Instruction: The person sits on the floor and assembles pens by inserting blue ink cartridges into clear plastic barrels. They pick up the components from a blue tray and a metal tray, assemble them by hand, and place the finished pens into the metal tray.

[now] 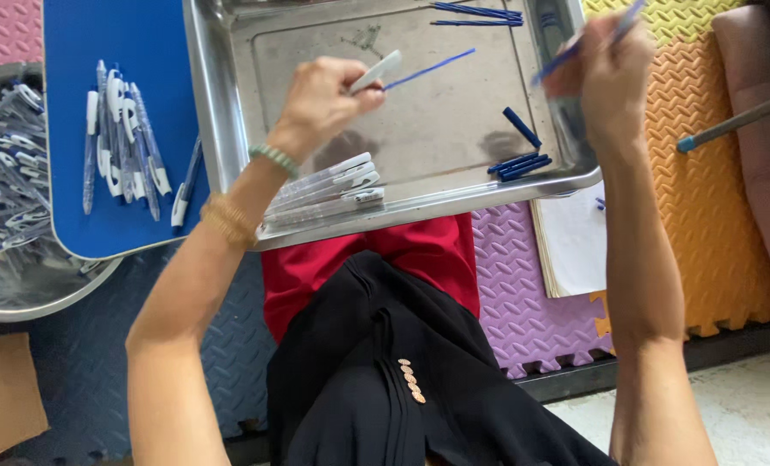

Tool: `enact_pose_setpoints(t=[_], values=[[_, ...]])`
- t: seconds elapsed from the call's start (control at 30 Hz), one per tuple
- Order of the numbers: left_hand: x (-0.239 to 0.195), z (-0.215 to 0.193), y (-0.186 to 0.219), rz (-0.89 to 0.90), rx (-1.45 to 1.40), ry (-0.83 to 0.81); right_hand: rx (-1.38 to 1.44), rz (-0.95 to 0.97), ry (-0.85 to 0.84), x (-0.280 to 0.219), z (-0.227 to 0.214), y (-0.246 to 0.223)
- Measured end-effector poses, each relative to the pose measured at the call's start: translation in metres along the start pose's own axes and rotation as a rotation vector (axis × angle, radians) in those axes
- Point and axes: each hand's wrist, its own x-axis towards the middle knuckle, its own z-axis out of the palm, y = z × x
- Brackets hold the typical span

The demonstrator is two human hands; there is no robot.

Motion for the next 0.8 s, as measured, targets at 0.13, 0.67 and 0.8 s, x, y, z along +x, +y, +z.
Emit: enact_pose_setpoints(t=[0.13,0.67,0.8], values=[[0.081,0.039,-0.023,0.094,0.364,0.064,-0.264,0.263,-0.221,-0.023,0.001,-0.016],[0.064,0.011,0.035,0.444,0.503,0.034,0.245,0.365,-0.182,0.007,0.068,-0.039],[0.068,0.024,0.046,0.734,1.044,0.470,0.777,0.684,-0.377,0.028,0.118,-0.040]])
